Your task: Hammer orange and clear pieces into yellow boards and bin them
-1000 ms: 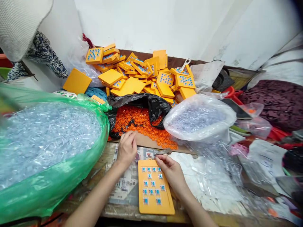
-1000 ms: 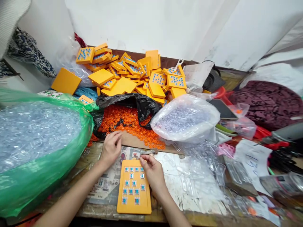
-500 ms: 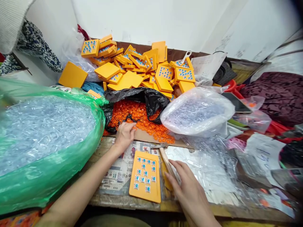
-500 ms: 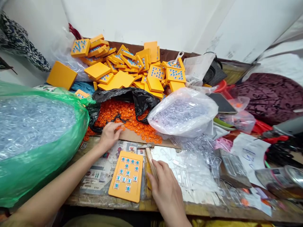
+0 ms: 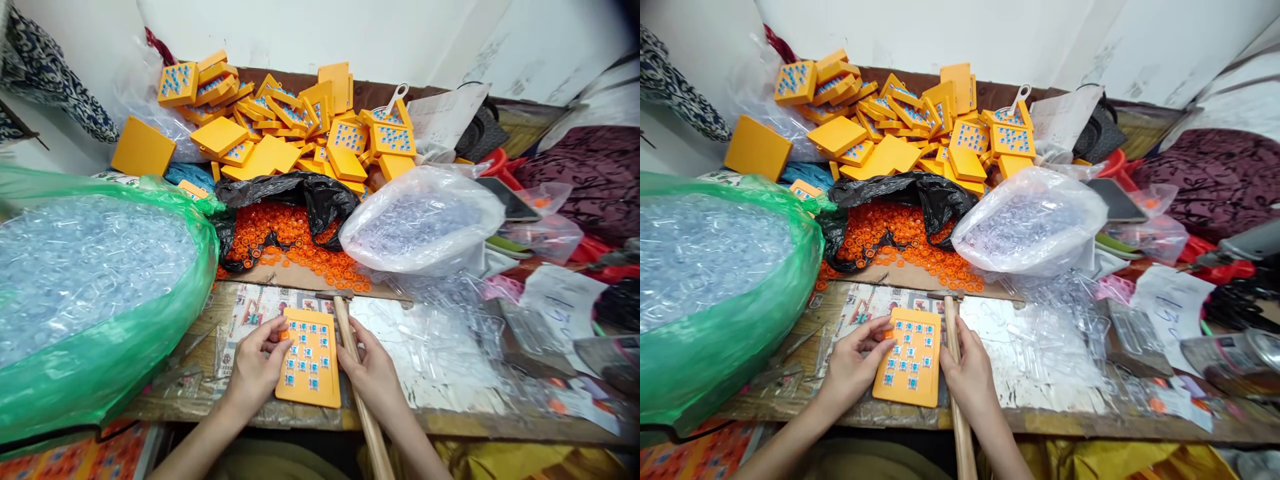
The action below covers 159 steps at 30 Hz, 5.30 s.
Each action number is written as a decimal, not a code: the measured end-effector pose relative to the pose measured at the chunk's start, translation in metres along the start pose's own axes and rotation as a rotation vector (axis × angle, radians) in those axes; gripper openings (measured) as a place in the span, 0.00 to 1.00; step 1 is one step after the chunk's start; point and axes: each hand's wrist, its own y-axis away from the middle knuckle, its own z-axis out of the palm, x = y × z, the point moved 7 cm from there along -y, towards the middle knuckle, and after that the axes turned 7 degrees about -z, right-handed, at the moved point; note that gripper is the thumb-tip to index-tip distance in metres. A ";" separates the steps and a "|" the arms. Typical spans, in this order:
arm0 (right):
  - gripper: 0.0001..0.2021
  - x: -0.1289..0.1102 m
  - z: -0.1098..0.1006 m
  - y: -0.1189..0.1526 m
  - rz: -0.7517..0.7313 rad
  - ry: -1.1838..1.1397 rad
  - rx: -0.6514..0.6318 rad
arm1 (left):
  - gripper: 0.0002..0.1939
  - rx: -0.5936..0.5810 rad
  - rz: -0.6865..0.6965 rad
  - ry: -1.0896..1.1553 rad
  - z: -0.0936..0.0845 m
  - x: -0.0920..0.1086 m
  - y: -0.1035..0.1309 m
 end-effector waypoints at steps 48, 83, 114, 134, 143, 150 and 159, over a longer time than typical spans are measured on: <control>0.27 -0.046 0.003 0.043 -0.391 0.262 -0.111 | 0.32 -0.219 0.151 -0.080 0.011 0.004 -0.035; 0.30 -0.072 -0.023 0.047 -0.588 0.168 0.100 | 0.20 -0.266 0.409 -0.317 0.031 0.036 -0.029; 0.36 0.022 -0.019 0.047 0.342 -0.556 0.249 | 0.10 -0.224 0.402 -0.596 0.079 0.061 -0.132; 0.36 0.020 -0.018 0.049 0.351 -0.522 0.217 | 0.09 -0.304 0.359 -0.560 0.073 0.058 -0.100; 0.21 -0.025 -0.029 0.041 -0.303 0.072 0.139 | 0.19 -0.375 0.408 -0.428 0.051 0.050 -0.032; 0.29 -0.060 -0.030 0.050 -0.570 0.398 0.043 | 0.22 -0.346 0.373 -0.344 0.051 0.040 -0.034; 0.21 0.003 -0.030 0.049 -0.018 -0.072 0.190 | 0.17 -0.104 0.445 -0.505 0.019 0.059 -0.061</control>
